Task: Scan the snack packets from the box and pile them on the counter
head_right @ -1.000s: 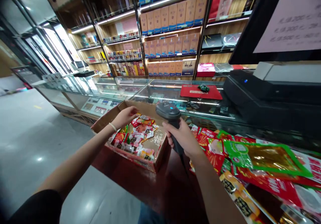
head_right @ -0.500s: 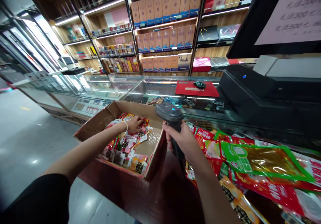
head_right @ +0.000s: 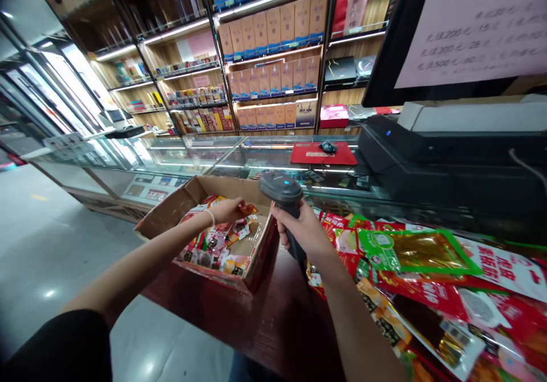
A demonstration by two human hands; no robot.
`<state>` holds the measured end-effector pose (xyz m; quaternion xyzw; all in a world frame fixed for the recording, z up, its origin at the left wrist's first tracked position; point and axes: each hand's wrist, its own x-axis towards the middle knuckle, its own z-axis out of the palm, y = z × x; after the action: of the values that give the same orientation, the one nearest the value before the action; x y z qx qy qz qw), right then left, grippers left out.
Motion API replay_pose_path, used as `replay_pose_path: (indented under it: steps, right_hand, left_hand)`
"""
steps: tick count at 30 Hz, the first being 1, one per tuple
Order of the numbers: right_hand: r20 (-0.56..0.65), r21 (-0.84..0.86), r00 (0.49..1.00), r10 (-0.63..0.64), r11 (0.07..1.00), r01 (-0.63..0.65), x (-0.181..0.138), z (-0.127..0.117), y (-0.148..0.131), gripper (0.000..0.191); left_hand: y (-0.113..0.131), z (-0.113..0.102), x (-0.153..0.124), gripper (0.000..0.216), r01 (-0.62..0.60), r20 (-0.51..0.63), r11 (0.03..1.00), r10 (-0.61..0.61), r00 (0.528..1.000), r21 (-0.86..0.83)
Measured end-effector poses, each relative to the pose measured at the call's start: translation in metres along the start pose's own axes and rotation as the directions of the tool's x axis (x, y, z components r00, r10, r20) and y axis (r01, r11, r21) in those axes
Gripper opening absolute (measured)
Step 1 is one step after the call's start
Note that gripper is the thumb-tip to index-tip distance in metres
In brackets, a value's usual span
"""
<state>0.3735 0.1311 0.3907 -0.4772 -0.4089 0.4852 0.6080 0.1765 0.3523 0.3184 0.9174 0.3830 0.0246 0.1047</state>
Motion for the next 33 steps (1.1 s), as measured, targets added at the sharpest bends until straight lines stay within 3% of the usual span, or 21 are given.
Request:
replay_pose_path:
  steps: [3,5,7,9,12,15,18,21,23,28,33]
  right_hand:
    - [-0.046,0.036,0.999,-0.014,0.999,0.016,-0.017,-0.008,-0.002,0.039]
    - [-0.087,0.059,0.996,-0.030,0.998,0.035,-0.031,-0.015,-0.003,0.039]
    - [-0.109,0.050,0.993,-0.037,0.998,0.043,-0.045,-0.025,-0.003,0.039]
    - [-0.122,0.034,0.992,-0.035,0.999,0.040,-0.060,-0.034,-0.004,0.038]
    - [-0.160,0.004,0.987,-0.036,0.999,0.037,-0.084,-0.048,-0.005,0.037]
    - [-0.207,-0.020,0.977,-0.042,0.999,0.039,-0.110,-0.060,-0.007,0.037]
    - [-0.249,-0.044,0.968,-0.046,0.998,0.036,-0.137,-0.072,-0.009,0.038]
    - [-0.297,-0.084,0.952,-0.069,0.995,0.046,-0.163,-0.085,-0.008,0.038]
    - [-0.314,-0.108,0.948,-0.061,0.994,0.029,-0.178,-0.094,-0.006,0.038]
    - [-0.362,-0.236,0.932,-0.013,0.969,-0.078,-0.206,-0.113,0.005,0.041]
    - [-0.436,-0.144,0.900,0.002,0.987,-0.072,-0.219,-0.122,0.015,0.042]
  left_hand:
    - [0.020,-0.025,-0.023,0.026,0.021,-0.152,0.966,-0.062,0.986,-0.256]
    - [0.039,-0.035,-0.041,0.031,-0.009,-0.211,0.880,-0.104,0.972,-0.475]
    - [0.062,-0.039,-0.056,0.035,-0.063,-0.233,0.692,-0.154,0.960,-0.719]
    - [0.088,-0.038,-0.066,0.034,-0.104,-0.200,0.402,-0.204,0.958,-0.910]
    - [0.128,-0.036,-0.073,0.028,-0.054,-0.053,0.001,-0.225,0.973,-0.999]
    - [0.168,-0.033,-0.076,0.027,0.007,0.038,-0.182,-0.169,0.985,-0.983]
    - [0.204,-0.019,-0.078,0.041,-0.096,-0.069,-0.210,-0.134,0.989,-0.973]
    - [0.237,0.010,-0.077,0.044,-0.260,-0.238,-0.154,-0.145,0.960,-0.953]
    - [0.255,0.031,-0.077,0.041,-0.314,-0.292,-0.119,-0.167,0.942,-0.942]
    - [0.279,0.070,-0.074,0.036,-0.322,-0.306,-0.072,-0.168,0.937,-0.944]
    - [0.283,0.082,-0.073,0.038,-0.276,-0.264,-0.071,-0.144,0.954,-0.959]
